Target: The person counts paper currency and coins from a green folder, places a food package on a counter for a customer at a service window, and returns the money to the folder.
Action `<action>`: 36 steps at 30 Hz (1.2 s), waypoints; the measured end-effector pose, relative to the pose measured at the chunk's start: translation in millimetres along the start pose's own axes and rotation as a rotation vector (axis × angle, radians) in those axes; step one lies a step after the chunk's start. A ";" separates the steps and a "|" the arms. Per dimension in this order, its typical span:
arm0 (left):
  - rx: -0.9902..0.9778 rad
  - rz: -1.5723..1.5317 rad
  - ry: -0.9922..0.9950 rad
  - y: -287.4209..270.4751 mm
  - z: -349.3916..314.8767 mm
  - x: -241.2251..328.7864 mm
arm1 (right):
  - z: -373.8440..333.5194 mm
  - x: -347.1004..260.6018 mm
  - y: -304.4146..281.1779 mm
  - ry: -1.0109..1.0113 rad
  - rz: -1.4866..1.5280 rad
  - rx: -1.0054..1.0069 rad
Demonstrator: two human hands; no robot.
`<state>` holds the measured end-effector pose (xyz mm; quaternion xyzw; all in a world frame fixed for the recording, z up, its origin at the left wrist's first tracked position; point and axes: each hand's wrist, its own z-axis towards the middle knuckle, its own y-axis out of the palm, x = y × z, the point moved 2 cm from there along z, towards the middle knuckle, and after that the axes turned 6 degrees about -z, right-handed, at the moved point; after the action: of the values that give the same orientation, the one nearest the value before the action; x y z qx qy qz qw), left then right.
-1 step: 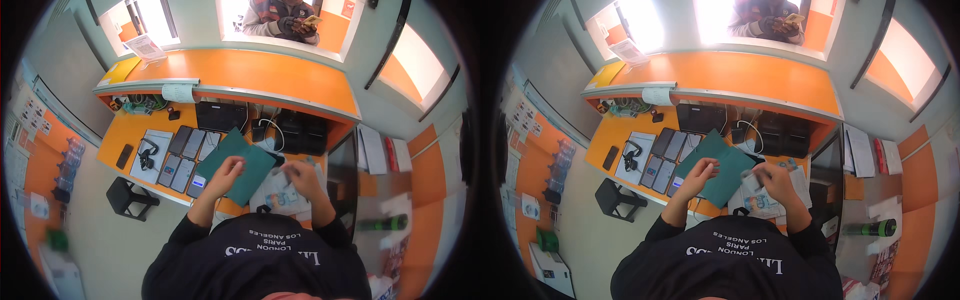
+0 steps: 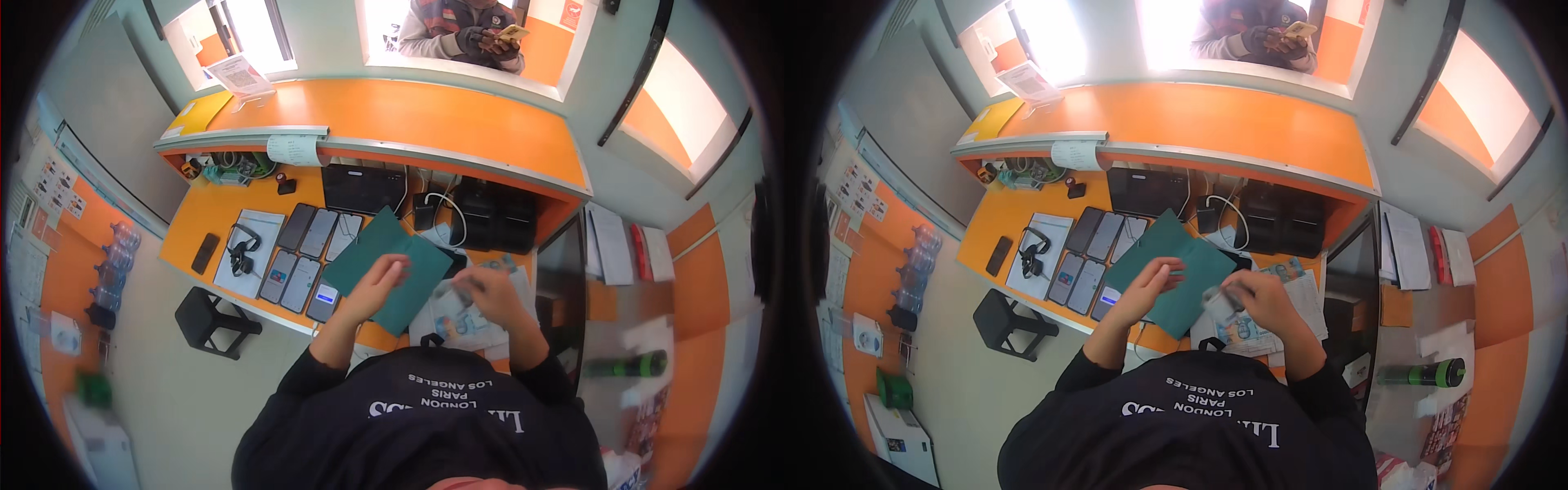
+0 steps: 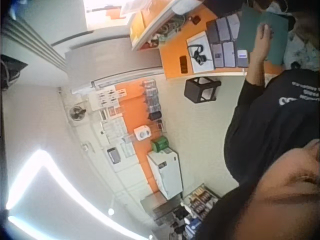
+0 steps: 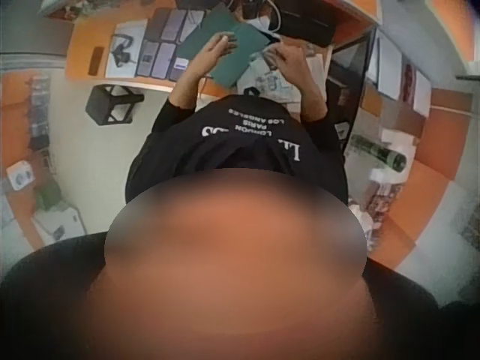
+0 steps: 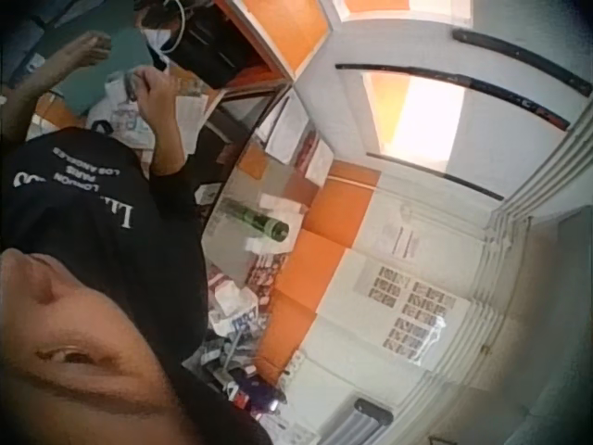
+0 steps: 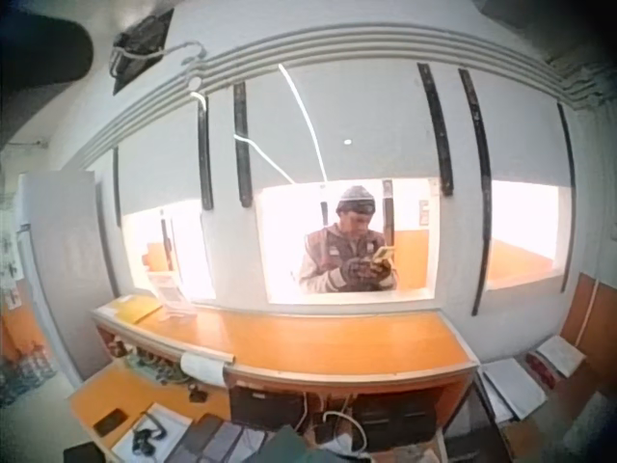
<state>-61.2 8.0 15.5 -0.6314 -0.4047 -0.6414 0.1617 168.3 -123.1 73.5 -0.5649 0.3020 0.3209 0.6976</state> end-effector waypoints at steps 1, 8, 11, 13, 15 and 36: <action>0.008 0.001 -0.001 7.5 0.6 -0.4 | -0.7 -1.8 7.3 -0.110 -0.012 -0.050; -0.615 0.060 -0.125 51.4 -4.2 -24.3 | -0.2 -22.6 21.3 -0.136 -0.212 -0.090; -0.587 0.081 -0.316 45.5 -10.0 -41.8 | 2.7 -12.6 19.1 -0.140 -0.256 -0.117; -0.644 0.054 -0.316 45.9 -9.4 -45.1 | 3.4 -8.7 20.5 -0.080 -0.192 -0.094; -0.641 0.069 -0.324 43.1 -6.3 -48.7 | 3.4 -7.0 21.8 -0.028 -0.128 -0.070; -0.119 -0.467 -0.536 33.2 2.9 -88.1 | 2.1 24.4 31.1 0.019 -0.093 0.286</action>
<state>-22.2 -37.2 -57.3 -0.6760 -0.5279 -0.4952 -0.1381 158.8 -113.7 36.2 -0.4763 0.3244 0.2365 0.7822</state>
